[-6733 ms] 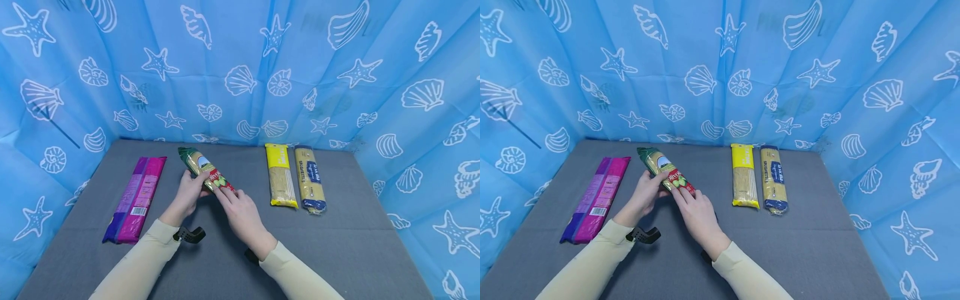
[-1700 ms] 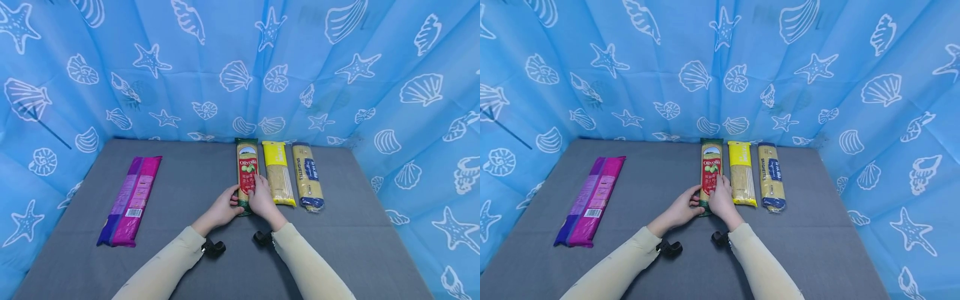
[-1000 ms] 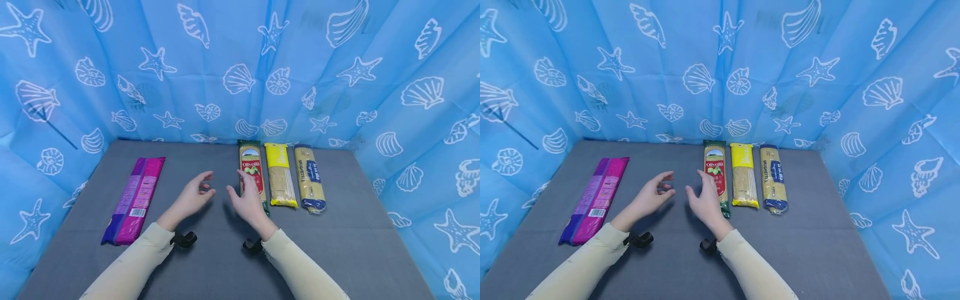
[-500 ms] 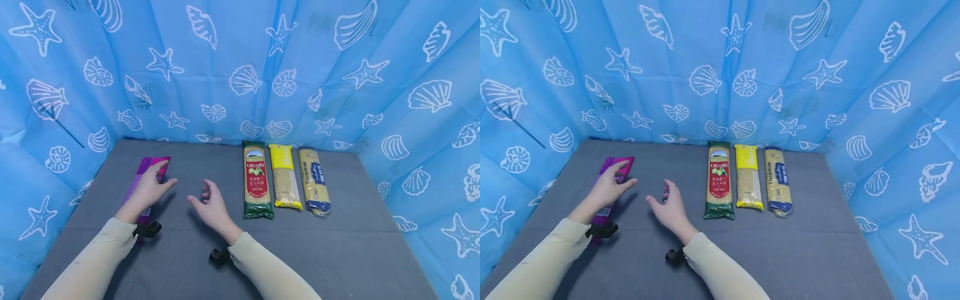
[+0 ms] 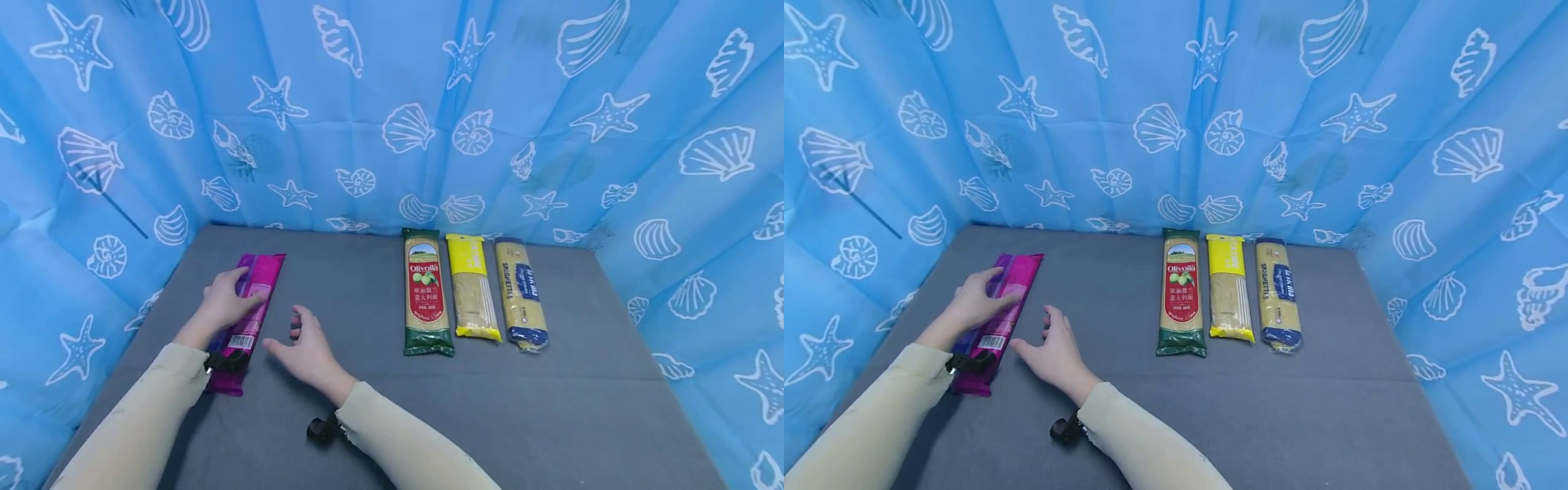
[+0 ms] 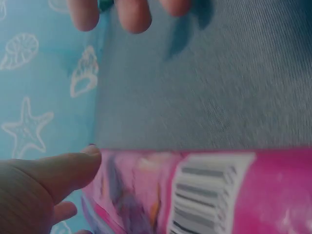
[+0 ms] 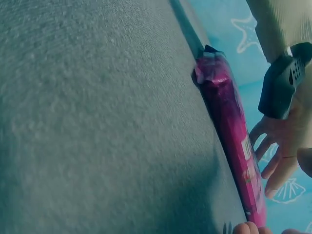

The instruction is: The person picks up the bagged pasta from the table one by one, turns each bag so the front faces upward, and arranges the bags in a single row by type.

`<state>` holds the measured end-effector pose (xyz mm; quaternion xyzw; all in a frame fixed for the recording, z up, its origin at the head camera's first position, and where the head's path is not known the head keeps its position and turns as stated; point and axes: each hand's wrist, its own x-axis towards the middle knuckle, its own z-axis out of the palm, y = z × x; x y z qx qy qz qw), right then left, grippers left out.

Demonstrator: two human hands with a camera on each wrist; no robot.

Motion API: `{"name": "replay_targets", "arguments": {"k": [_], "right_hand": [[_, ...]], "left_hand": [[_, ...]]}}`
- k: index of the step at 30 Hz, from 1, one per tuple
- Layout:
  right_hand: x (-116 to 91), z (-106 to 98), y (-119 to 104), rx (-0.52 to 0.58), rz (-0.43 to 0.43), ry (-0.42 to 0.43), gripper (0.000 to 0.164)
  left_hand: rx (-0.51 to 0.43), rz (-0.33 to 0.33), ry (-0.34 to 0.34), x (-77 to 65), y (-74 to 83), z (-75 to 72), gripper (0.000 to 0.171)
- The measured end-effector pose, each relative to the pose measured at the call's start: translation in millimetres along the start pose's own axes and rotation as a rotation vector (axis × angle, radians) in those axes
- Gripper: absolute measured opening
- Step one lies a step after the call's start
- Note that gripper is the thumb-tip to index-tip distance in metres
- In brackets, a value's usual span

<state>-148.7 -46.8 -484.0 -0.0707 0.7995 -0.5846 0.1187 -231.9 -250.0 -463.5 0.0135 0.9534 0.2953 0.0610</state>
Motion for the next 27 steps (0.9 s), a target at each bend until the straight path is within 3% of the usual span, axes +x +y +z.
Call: {"name": "replay_targets", "arguments": {"k": [6,17,23,27], "right_hand": [[0,7,1,-0.066,0.001,-0.078,0.079],[3,9,4,-0.097,0.034,-0.118,0.083],[6,12,-1,-0.148,0.079,-0.116,0.087],[11,13,0,-0.199,0.078,-0.102,0.084]], "left_hand": [[0.024,-0.044,-0.079,3.1,-7.3,-1.2,0.083],[0.039,-0.093,-0.181,0.9,5.0,-4.9,0.085],[-0.007,-0.096,-0.196,2.0,3.7,-3.0,0.093],[-0.096,-0.088,-0.212,4.0,-1.0,0.4,0.092]]}}
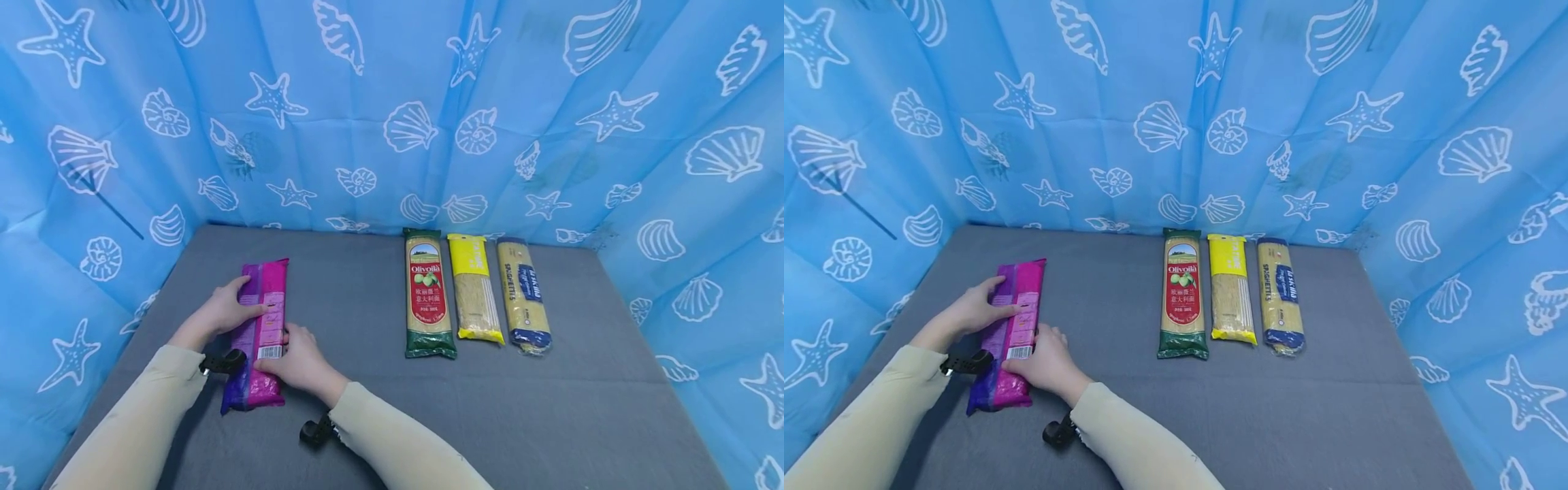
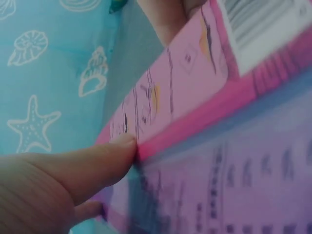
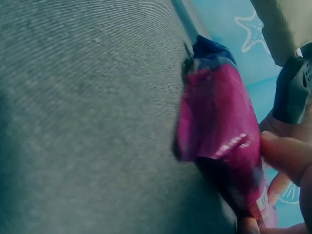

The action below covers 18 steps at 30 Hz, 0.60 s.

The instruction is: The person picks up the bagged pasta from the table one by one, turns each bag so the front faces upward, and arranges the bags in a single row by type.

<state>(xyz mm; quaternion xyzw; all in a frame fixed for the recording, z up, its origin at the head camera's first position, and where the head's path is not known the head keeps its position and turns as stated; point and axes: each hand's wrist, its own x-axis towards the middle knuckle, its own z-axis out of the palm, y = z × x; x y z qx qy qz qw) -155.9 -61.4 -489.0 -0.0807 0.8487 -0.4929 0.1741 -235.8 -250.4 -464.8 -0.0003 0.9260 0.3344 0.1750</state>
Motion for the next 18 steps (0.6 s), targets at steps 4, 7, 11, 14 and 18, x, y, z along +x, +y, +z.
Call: {"name": "replay_targets", "arguments": {"k": [4,7,11,14,18], "right_hand": [[2,0,-1,-0.054,-0.017,0.002,0.078],[1,0,-1,-0.063,-0.027,0.007,0.076],[-2,0,1,-0.046,-0.029,0.013,0.076],[-3,0,4,-0.03,-0.05,0.019,0.076],[-4,-2,9,0.038,-0.088,0.002,0.076]], "left_hand": [[-0.095,0.039,0.006,-0.5,-3.0,4.0,0.084],[-0.132,0.063,0.032,-2.8,-2.4,6.9,0.08],[-0.196,0.106,0.055,-5.9,-1.0,10.1,0.077],[-0.252,0.133,0.053,-7.8,0.0,11.0,0.077],[-0.31,0.128,0.052,-9.9,2.6,10.9,0.077]]}}
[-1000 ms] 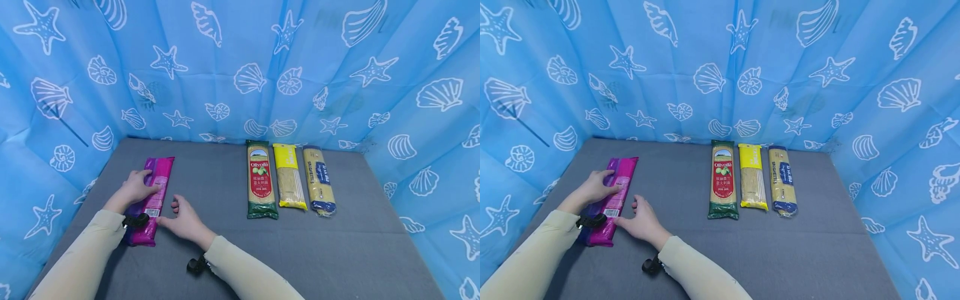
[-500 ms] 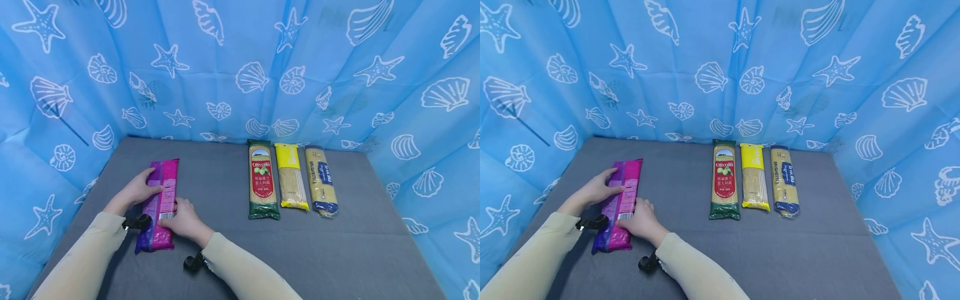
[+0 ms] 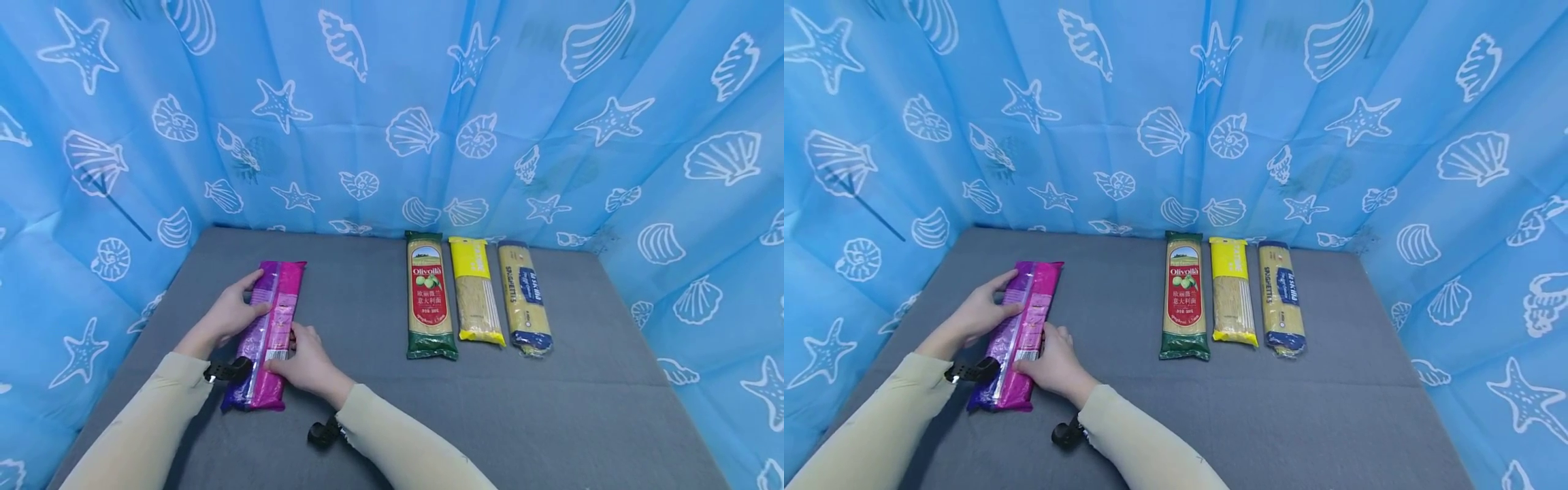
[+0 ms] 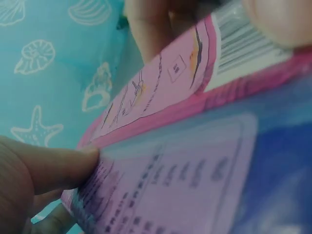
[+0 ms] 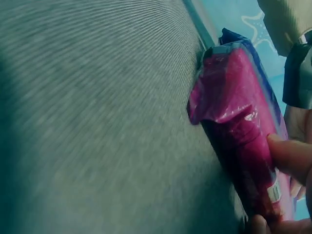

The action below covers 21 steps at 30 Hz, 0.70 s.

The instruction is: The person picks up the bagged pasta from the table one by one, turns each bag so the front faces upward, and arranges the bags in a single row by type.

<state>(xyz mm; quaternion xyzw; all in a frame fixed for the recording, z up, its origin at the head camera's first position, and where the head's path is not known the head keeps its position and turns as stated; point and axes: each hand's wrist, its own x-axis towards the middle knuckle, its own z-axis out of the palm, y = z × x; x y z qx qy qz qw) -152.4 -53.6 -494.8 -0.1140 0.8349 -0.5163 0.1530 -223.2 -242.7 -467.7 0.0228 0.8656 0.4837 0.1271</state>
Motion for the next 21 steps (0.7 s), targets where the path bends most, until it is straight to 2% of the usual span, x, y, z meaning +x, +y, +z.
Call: {"name": "replay_targets", "arguments": {"k": [2,5,8,10,13,17,21], "right_hand": [[-1,-4,3,0.074,-0.007,-0.013,0.074],[-3,-11,8,0.272,-0.007,-0.044,0.067],[-5,-20,10,0.472,0.015,-0.064,0.065],[-7,-28,11,0.559,0.031,-0.061,0.066],[-10,-43,13,0.592,0.039,-0.026,0.067],[-14,-65,17,0.566,0.03,0.04,0.069],[-22,-82,23,0.546,0.023,0.089,0.071]], "left_hand": [[-0.038,-0.006,0.006,-0.1,3.2,2.2,0.077],[-0.097,0.0,0.019,0.1,11.1,6.4,0.076],[-0.129,0.024,0.041,-0.6,23.6,12.4,0.075],[-0.146,0.036,0.059,-1.0,33.7,17.5,0.074],[-0.167,0.051,0.093,-0.7,50.4,28.5,0.074],[-0.209,0.098,0.122,1.3,71.1,48.2,0.074],[-0.209,0.155,0.121,4.2,83.1,68.1,0.074]]}}
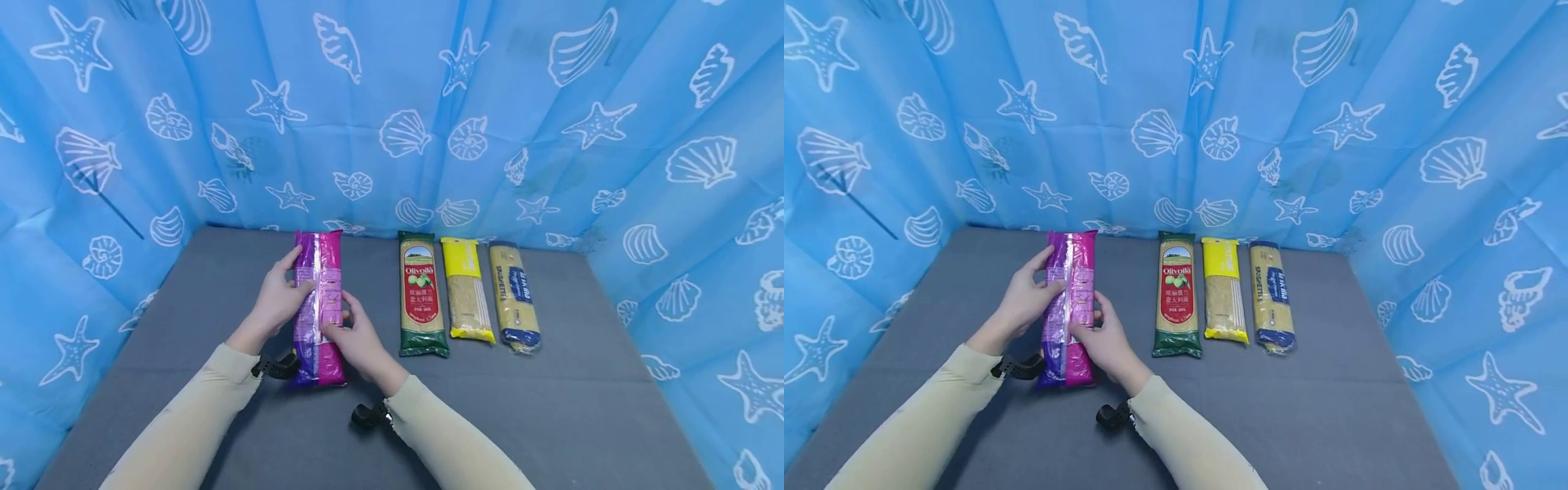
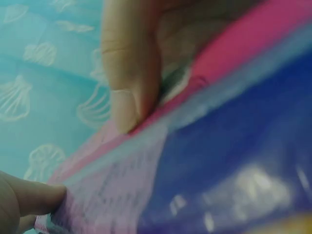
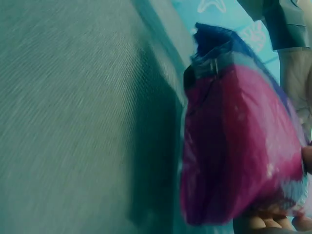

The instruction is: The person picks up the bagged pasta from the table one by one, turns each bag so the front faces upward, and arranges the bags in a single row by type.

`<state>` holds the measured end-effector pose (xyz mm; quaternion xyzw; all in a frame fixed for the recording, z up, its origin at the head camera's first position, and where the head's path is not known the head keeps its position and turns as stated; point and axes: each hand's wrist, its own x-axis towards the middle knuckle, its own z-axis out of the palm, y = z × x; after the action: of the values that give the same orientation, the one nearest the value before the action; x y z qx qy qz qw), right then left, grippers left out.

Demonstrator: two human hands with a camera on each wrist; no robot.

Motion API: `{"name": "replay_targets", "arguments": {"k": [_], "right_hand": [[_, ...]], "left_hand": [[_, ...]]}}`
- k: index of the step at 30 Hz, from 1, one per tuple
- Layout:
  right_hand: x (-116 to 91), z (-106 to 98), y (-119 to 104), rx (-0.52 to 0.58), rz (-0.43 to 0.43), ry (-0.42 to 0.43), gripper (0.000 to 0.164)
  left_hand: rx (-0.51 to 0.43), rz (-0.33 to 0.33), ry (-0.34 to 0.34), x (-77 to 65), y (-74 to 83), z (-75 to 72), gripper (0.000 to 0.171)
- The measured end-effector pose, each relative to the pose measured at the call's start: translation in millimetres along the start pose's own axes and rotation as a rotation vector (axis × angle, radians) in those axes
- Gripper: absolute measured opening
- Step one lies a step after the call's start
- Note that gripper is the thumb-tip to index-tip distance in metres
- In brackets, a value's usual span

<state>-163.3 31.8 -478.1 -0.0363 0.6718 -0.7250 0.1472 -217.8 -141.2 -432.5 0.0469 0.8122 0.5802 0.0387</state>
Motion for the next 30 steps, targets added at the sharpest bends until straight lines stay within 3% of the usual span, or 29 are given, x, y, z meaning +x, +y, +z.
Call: {"name": "replay_targets", "arguments": {"k": [7,12,23,30], "right_hand": [[-10,-19,-2,-0.01,-0.028,0.074,0.072],[-14,-26,-5,-0.001,-0.031,0.081,0.071],[-31,-29,-33,-0.111,-0.11,0.067,0.07],[-34,-33,-38,-0.188,-0.16,0.07,0.069]], "left_hand": [[0.085,0.043,-0.019,2.2,-2.8,24.4,0.077],[0.14,0.053,-0.019,2.5,-4.8,34.3,0.078],[0.128,0.017,-0.04,1.4,-4.3,36.9,0.078],[0.111,0.03,-0.049,2.9,-3.6,39.6,0.078]]}}
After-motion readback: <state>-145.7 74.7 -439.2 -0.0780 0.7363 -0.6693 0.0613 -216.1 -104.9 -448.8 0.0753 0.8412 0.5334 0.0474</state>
